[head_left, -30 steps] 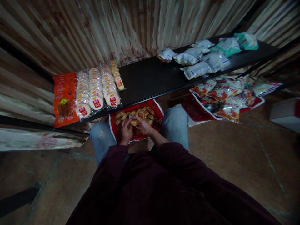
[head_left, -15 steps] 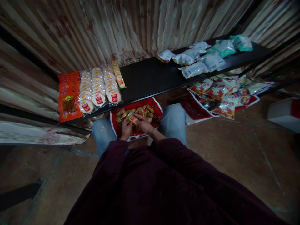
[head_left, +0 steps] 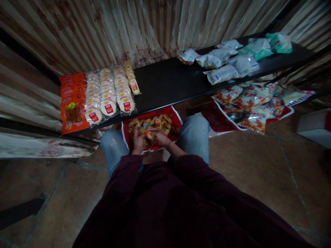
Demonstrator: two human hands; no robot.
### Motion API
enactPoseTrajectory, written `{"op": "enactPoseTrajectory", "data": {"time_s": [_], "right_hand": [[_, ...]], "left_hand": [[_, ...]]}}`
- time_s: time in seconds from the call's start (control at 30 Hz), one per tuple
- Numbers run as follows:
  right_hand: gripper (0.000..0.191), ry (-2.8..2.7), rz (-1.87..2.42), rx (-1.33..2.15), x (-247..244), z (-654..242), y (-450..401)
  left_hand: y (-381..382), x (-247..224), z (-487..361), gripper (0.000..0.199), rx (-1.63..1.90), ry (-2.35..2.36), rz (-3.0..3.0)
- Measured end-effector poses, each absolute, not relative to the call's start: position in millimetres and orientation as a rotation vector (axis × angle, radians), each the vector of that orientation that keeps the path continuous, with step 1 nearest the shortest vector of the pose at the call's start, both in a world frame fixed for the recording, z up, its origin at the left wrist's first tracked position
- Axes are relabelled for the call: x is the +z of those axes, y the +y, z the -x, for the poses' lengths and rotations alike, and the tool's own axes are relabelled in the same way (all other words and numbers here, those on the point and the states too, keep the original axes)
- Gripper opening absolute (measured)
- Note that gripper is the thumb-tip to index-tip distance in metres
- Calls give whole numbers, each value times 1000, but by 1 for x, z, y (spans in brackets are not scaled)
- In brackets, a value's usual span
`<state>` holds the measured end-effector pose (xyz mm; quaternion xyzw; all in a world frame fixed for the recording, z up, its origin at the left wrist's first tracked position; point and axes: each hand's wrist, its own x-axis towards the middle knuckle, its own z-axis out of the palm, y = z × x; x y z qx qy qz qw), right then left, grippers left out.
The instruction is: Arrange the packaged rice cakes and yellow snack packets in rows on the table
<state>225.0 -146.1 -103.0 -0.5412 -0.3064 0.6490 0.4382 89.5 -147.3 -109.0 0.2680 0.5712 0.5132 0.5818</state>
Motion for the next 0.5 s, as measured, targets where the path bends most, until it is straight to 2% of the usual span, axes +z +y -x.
{"op": "enactPoseTrajectory", "data": {"time_s": [0.1,0.23,0.37,0.5], "right_hand": [[21,-787,1310,1630,-102,-229,-145],[20,-500,1280,1681,-97,-231,-146],[25,-296,1157,1611,-94,-230,-147],[35,-318,1093,1576,-104,-224,-149]], "left_hand": [[-149,-105,-88,56,1116,1311,-616],[-152,-104,-91,38,1124,1326,-665],[-153,-106,-92,39,1229,1425,-697],[-154,-111,-91,42,1166,1454,-832]]}}
